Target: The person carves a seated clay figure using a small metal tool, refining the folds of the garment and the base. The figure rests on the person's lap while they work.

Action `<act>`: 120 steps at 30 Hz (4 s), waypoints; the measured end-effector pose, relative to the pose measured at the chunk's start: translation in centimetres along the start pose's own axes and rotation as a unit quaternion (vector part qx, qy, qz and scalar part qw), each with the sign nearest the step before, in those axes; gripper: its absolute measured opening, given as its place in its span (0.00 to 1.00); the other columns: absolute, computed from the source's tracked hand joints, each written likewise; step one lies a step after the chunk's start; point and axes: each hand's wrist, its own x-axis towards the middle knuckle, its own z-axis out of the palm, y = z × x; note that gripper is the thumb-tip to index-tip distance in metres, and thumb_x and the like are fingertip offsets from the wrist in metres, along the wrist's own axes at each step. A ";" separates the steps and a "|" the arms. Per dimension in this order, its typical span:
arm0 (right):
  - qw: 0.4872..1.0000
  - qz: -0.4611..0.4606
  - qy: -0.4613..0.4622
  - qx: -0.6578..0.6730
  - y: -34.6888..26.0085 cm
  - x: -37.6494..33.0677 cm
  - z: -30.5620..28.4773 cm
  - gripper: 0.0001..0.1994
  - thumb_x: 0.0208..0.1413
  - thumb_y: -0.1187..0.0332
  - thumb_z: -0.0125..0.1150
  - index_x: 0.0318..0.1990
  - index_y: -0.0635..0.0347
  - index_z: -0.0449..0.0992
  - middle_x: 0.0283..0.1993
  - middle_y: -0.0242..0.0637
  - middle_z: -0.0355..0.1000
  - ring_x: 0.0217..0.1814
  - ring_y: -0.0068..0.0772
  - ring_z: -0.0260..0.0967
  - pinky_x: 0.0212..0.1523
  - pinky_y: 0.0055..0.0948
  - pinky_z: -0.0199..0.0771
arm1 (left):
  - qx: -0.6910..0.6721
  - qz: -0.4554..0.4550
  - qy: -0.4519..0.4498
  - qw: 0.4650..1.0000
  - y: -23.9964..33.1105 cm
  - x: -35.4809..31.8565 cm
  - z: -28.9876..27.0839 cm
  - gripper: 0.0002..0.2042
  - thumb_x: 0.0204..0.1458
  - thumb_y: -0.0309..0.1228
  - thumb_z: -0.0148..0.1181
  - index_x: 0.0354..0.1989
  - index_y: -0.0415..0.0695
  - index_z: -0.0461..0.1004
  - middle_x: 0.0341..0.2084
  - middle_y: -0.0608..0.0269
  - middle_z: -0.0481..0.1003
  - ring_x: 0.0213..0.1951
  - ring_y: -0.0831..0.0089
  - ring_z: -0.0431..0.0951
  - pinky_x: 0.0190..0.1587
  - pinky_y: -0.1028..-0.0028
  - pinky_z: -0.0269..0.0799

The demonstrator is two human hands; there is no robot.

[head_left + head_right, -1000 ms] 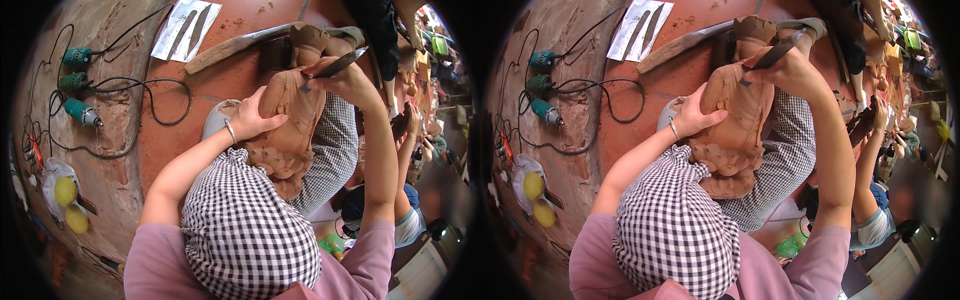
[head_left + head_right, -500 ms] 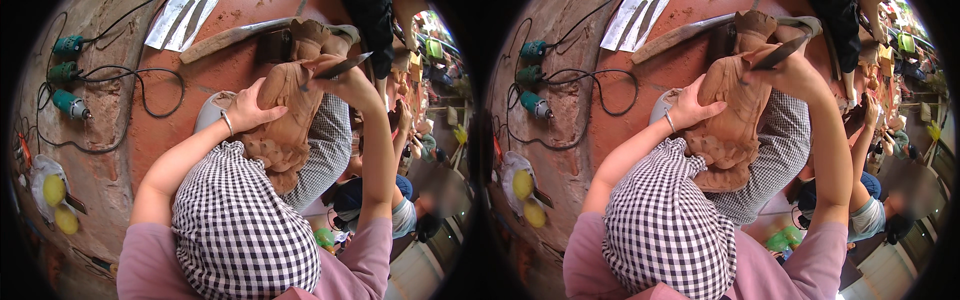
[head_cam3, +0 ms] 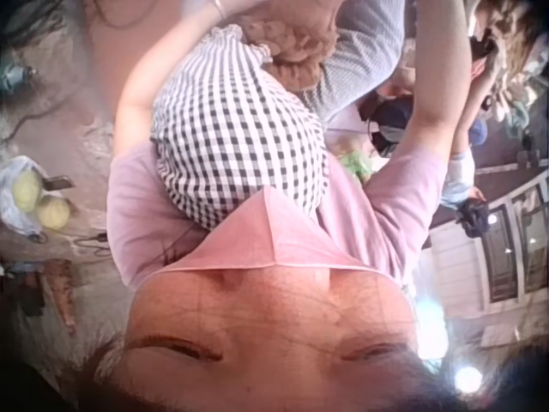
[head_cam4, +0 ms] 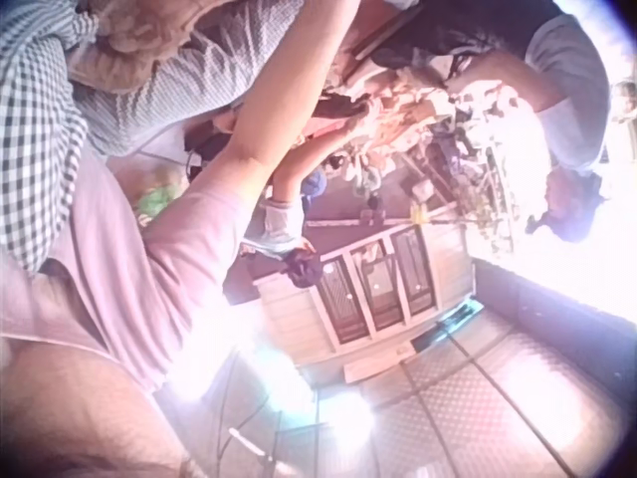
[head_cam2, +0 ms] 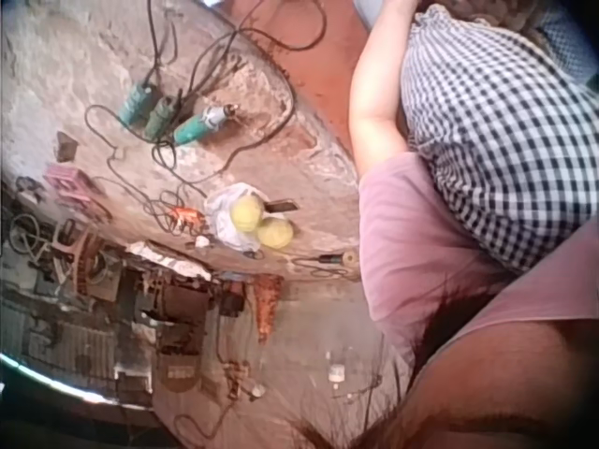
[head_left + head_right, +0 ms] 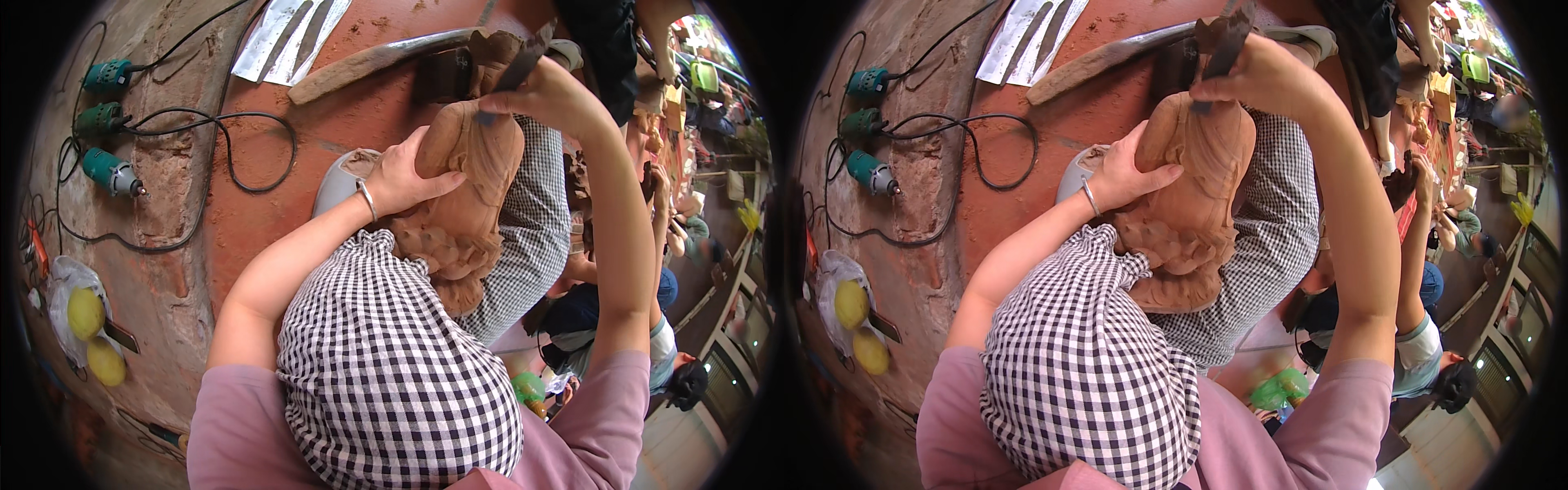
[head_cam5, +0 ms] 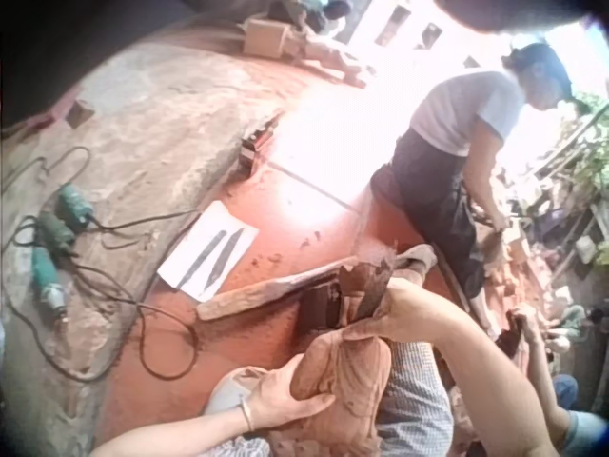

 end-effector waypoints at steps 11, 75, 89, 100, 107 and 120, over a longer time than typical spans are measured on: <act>0.996 0.064 -0.052 0.014 0.2 1.6 -0.8 0.19 0.53 0.61 0.74 0.45 0.66 0.79 0.37 0.36 0.79 0.41 0.29 0.80 0.44 0.28 0.83 | 0.009 -0.004 -0.007 1.000 0.5 0.0 -0.2 0.42 0.45 0.57 0.71 0.59 0.35 0.67 0.47 0.45 0.80 0.50 0.55 0.82 0.55 0.62 0.75; 0.943 -0.027 0.196 0.268 6.7 -4.1 6.3 0.17 0.56 0.61 0.73 0.45 0.67 0.80 0.43 0.34 0.78 0.46 0.23 0.73 0.51 0.25 0.71 | 0.004 0.000 -0.009 1.000 0.4 0.0 -0.2 0.41 0.45 0.55 0.71 0.60 0.35 0.68 0.47 0.48 0.80 0.51 0.59 0.81 0.57 0.63 0.74; 0.934 -0.046 0.230 0.271 5.0 -3.9 7.1 0.11 0.57 0.66 0.71 0.37 0.67 0.80 0.34 0.32 0.77 0.38 0.16 0.69 0.55 0.24 0.70 | -0.012 -0.004 -0.007 1.000 0.5 -0.1 -0.2 0.40 0.45 0.56 0.71 0.59 0.36 0.68 0.46 0.48 0.80 0.50 0.59 0.82 0.56 0.63 0.75; 0.951 -0.076 0.241 0.176 4.9 -4.5 7.3 0.11 0.55 0.66 0.70 0.34 0.67 0.79 0.24 0.30 0.73 0.26 0.17 0.67 0.29 0.25 0.66 | -0.010 -0.008 -0.008 1.000 0.3 -0.1 -0.1 0.41 0.45 0.56 0.71 0.59 0.36 0.68 0.47 0.48 0.81 0.50 0.59 0.82 0.55 0.63 0.75; 0.956 -0.049 0.247 0.149 3.7 -4.2 6.9 0.11 0.54 0.65 0.70 0.34 0.66 0.81 0.23 0.34 0.73 0.24 0.23 0.67 0.29 0.29 0.67 | -0.003 -0.008 -0.004 1.000 0.6 -0.1 -0.2 0.41 0.45 0.57 0.71 0.59 0.37 0.69 0.46 0.48 0.81 0.50 0.58 0.82 0.55 0.63 0.75; 0.971 -0.021 0.212 0.107 3.5 -4.9 6.7 0.10 0.56 0.68 0.70 0.39 0.68 0.81 0.42 0.40 0.77 0.46 0.24 0.70 0.49 0.27 0.69 | -0.009 -0.002 -0.002 1.000 0.2 -0.1 0.0 0.39 0.46 0.55 0.71 0.59 0.37 0.69 0.47 0.49 0.80 0.50 0.59 0.82 0.55 0.63 0.75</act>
